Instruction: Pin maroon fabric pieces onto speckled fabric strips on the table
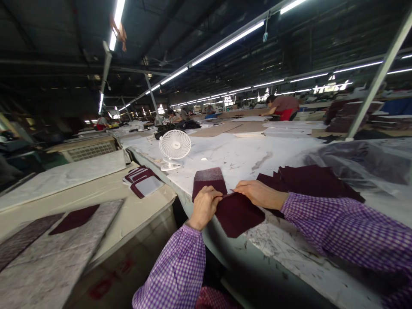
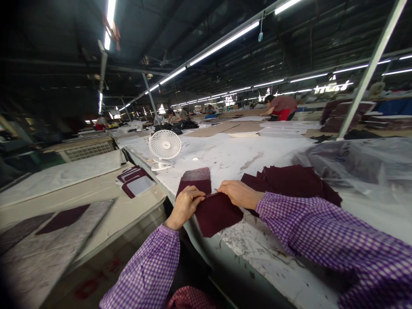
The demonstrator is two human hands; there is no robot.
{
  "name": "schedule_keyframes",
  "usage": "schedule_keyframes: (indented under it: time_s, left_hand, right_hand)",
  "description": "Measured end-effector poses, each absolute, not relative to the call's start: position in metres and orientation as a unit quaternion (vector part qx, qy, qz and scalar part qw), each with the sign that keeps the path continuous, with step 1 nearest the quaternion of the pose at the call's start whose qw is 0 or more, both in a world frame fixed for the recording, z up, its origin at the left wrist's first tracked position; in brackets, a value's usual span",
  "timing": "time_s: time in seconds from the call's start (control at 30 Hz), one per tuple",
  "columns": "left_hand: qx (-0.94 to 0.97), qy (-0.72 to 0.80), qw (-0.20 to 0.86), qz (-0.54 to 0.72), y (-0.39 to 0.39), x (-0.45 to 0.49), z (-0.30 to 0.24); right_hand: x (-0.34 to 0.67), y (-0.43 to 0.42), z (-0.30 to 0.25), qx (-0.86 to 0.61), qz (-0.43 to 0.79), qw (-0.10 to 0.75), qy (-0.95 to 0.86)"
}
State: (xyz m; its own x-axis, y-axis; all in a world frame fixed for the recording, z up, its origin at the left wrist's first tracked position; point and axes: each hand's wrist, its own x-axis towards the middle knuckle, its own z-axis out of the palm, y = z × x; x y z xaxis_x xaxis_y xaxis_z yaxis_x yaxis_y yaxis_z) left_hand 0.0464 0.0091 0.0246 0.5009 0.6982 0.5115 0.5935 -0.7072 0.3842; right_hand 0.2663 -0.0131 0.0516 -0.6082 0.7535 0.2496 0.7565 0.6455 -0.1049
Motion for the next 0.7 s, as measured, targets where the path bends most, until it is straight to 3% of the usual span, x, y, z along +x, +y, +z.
schedule_keyframes:
  time_s: [0.17, 0.5, 0.7]
  left_hand:
    - [0.853, 0.369, 0.083, 0.361, 0.007, 0.026, 0.021]
    - [0.878, 0.33, -0.054, 0.344, 0.002, 0.021, 0.013]
    - [0.888, 0.323, -0.067, 0.321, 0.0, 0.02, 0.016]
  right_hand:
    - [0.267, -0.012, 0.05, -0.416, 0.012, 0.128, -0.9]
    - [0.26, -0.018, 0.061, -0.411, -0.016, 0.03, -0.911]
    - [0.231, -0.024, 0.081, -0.426, -0.069, -0.073, -0.899]
